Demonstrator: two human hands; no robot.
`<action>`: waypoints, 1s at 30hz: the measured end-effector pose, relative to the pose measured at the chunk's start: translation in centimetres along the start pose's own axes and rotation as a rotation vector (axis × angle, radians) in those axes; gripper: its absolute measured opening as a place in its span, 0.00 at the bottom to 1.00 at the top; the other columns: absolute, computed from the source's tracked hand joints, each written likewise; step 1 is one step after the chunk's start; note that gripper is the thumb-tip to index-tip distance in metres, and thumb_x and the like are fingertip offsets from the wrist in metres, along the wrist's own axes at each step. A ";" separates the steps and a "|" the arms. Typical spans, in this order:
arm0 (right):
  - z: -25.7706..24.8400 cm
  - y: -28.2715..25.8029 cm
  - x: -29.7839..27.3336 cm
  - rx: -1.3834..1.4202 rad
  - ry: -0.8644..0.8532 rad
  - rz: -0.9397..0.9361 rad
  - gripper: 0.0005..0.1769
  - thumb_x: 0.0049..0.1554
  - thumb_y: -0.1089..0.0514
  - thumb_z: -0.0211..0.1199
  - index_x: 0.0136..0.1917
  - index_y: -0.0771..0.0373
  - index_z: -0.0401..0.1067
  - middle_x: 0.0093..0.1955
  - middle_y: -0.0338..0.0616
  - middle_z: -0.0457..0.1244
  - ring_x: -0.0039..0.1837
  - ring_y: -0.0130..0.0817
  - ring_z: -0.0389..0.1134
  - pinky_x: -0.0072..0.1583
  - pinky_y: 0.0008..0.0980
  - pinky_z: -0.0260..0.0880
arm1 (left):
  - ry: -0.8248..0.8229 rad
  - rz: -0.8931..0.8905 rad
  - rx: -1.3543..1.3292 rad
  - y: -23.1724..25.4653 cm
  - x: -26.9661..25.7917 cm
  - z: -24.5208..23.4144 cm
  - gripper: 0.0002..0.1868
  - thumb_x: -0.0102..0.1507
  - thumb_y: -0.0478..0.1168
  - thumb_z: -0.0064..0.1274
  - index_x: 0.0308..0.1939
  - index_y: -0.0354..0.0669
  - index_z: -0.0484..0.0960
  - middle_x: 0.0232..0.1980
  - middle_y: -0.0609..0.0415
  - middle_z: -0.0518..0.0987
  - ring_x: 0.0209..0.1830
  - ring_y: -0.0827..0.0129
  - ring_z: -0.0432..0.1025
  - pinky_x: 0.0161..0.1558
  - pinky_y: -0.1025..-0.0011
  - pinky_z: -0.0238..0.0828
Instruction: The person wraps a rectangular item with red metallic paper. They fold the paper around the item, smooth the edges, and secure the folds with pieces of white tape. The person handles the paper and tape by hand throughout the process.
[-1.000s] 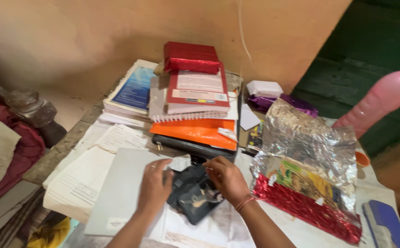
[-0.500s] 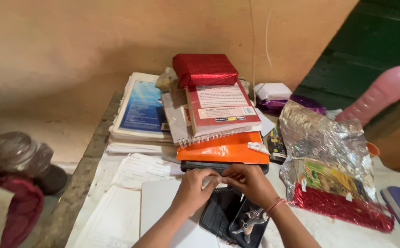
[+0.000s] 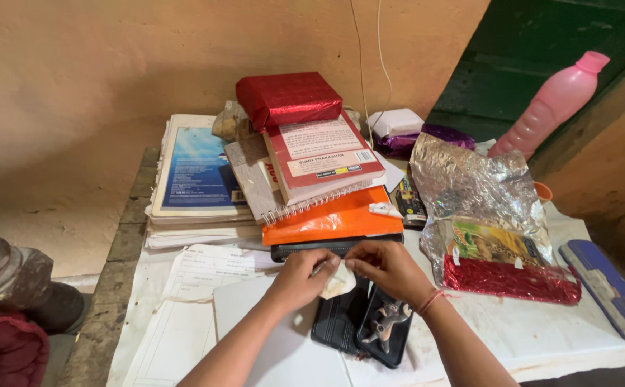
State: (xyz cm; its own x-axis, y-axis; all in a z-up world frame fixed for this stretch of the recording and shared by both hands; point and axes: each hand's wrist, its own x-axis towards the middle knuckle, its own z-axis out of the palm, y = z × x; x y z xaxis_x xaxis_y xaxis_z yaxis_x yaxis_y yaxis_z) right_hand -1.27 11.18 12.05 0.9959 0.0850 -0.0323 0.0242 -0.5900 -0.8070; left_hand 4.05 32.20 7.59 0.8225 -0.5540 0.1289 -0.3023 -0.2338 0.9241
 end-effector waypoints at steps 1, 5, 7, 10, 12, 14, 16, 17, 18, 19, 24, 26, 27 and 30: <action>0.0 -0.3 -0.1 -0.011 0.015 -0.010 0.10 0.58 0.57 0.67 0.47 0.67 0.79 0.35 0.37 0.70 0.38 0.20 0.67 0.42 0.24 0.71 | -0.020 -0.049 -0.007 0.0 0.2 0.0 0.18 0.69 0.51 0.52 0.41 0.40 0.86 0.28 0.46 0.84 0.27 0.63 0.78 0.34 0.66 0.73; 0.1 -1.4 -0.4 -0.075 0.061 -0.066 0.10 0.57 0.57 0.67 0.47 0.66 0.79 0.36 0.37 0.71 0.38 0.19 0.68 0.43 0.24 0.72 | 0.030 0.125 0.020 0.2 0.0 -0.2 0.17 0.65 0.51 0.58 0.39 0.39 0.87 0.30 0.51 0.85 0.27 0.70 0.80 0.34 0.69 0.75; 0.3 -1.6 -0.7 -0.085 0.079 -0.092 0.10 0.57 0.57 0.68 0.48 0.66 0.79 0.37 0.37 0.71 0.39 0.20 0.68 0.43 0.24 0.72 | 0.048 0.146 0.024 0.3 0.1 -0.2 0.17 0.64 0.51 0.57 0.39 0.40 0.88 0.28 0.52 0.84 0.26 0.72 0.78 0.33 0.71 0.74; 0.4 -1.8 -1.0 -0.042 0.113 -0.133 0.10 0.56 0.57 0.68 0.48 0.66 0.78 0.40 0.38 0.71 0.41 0.20 0.70 0.45 0.25 0.73 | -0.006 0.041 -0.081 0.6 0.2 -0.4 0.15 0.63 0.50 0.57 0.40 0.44 0.89 0.29 0.58 0.84 0.26 0.78 0.76 0.31 0.75 0.73; 0.7 -1.8 -1.4 -0.003 0.136 -0.177 0.09 0.56 0.58 0.68 0.47 0.66 0.78 0.41 0.40 0.70 0.42 0.22 0.71 0.46 0.26 0.74 | -0.050 -0.099 -0.163 0.8 0.3 -0.4 0.13 0.63 0.49 0.58 0.40 0.45 0.89 0.27 0.59 0.82 0.24 0.79 0.74 0.29 0.75 0.72; 1.0 -1.8 -1.7 -0.008 0.178 -0.200 0.08 0.56 0.59 0.68 0.46 0.67 0.78 0.42 0.40 0.69 0.43 0.24 0.71 0.46 0.27 0.73 | -0.072 -0.176 -0.229 1.0 0.2 -0.4 0.12 0.63 0.48 0.58 0.40 0.45 0.89 0.27 0.60 0.81 0.24 0.80 0.73 0.27 0.76 0.71; 1.4 -1.9 -2.2 -0.035 0.225 -0.225 0.07 0.56 0.60 0.68 0.46 0.67 0.77 0.42 0.41 0.69 0.42 0.26 0.71 0.46 0.27 0.73 | -0.072 -0.190 -0.282 1.0 0.0 -0.2 0.12 0.63 0.47 0.58 0.38 0.43 0.88 0.28 0.62 0.81 0.25 0.81 0.74 0.27 0.77 0.71; 1.4 -2.0 -2.3 -0.064 0.255 -0.242 0.07 0.56 0.60 0.67 0.45 0.67 0.77 0.42 0.41 0.69 0.42 0.27 0.71 0.46 0.28 0.72 | -0.060 -0.214 -0.293 1.1 0.1 -0.1 0.11 0.63 0.47 0.58 0.39 0.43 0.89 0.28 0.62 0.81 0.25 0.81 0.72 0.27 0.78 0.69; 1.5 -2.2 -2.4 -0.092 0.285 -0.260 0.06 0.56 0.61 0.67 0.45 0.67 0.77 0.41 0.41 0.69 0.42 0.27 0.71 0.46 0.28 0.72 | -0.049 -0.238 -0.304 1.2 -0.1 0.2 0.11 0.63 0.47 0.58 0.39 0.44 0.89 0.28 0.62 0.80 0.25 0.81 0.71 0.26 0.78 0.66; 1.4 -2.4 -2.5 -0.089 0.293 -0.259 0.06 0.56 0.61 0.67 0.45 0.67 0.77 0.42 0.41 0.68 0.42 0.28 0.70 0.46 0.28 0.72 | -0.035 -0.257 -0.312 1.2 0.1 0.3 0.11 0.64 0.46 0.58 0.39 0.44 0.90 0.28 0.62 0.79 0.25 0.81 0.69 0.26 0.78 0.64; 1.3 -2.2 -3.0 -0.021 0.298 -0.309 0.05 0.56 0.63 0.66 0.45 0.67 0.76 0.44 0.40 0.68 0.44 0.27 0.71 0.47 0.27 0.73 | 0.050 -0.299 -0.462 -0.1 1.2 -0.2 0.12 0.63 0.46 0.57 0.38 0.42 0.87 0.28 0.61 0.81 0.26 0.78 0.71 0.30 0.78 0.66; 1.0 -1.6 -3.4 0.013 0.296 -0.294 0.05 0.56 0.63 0.66 0.45 0.67 0.77 0.46 0.40 0.67 0.46 0.26 0.70 0.49 0.26 0.73 | 0.091 -0.287 -0.460 -0.8 1.4 -0.7 0.12 0.64 0.46 0.57 0.36 0.40 0.87 0.28 0.61 0.79 0.27 0.78 0.70 0.30 0.77 0.64; 0.9 -1.2 -3.6 0.030 0.296 -0.288 0.05 0.56 0.62 0.67 0.45 0.67 0.77 0.47 0.40 0.67 0.47 0.25 0.69 0.49 0.26 0.73 | 0.105 -0.281 -0.451 -1.0 1.6 -1.0 0.12 0.64 0.45 0.57 0.36 0.39 0.86 0.28 0.61 0.78 0.27 0.78 0.69 0.31 0.76 0.64; 0.3 0.7 -4.5 0.101 0.239 -0.141 0.07 0.55 0.61 0.68 0.46 0.67 0.79 0.49 0.35 0.67 0.47 0.22 0.67 0.47 0.24 0.71 | 0.147 -0.290 -0.408 -1.4 1.8 -1.4 0.12 0.63 0.45 0.57 0.35 0.39 0.86 0.27 0.61 0.77 0.27 0.78 0.68 0.31 0.76 0.64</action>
State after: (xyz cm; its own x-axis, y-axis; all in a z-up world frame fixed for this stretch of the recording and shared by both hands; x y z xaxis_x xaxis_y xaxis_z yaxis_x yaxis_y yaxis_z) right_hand -5.80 10.57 11.46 0.9759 -0.0381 0.2150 0.1673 -0.5022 -0.8484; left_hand 6.67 32.63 6.99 0.9123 -0.3879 -0.1312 0.1362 -0.0147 0.9906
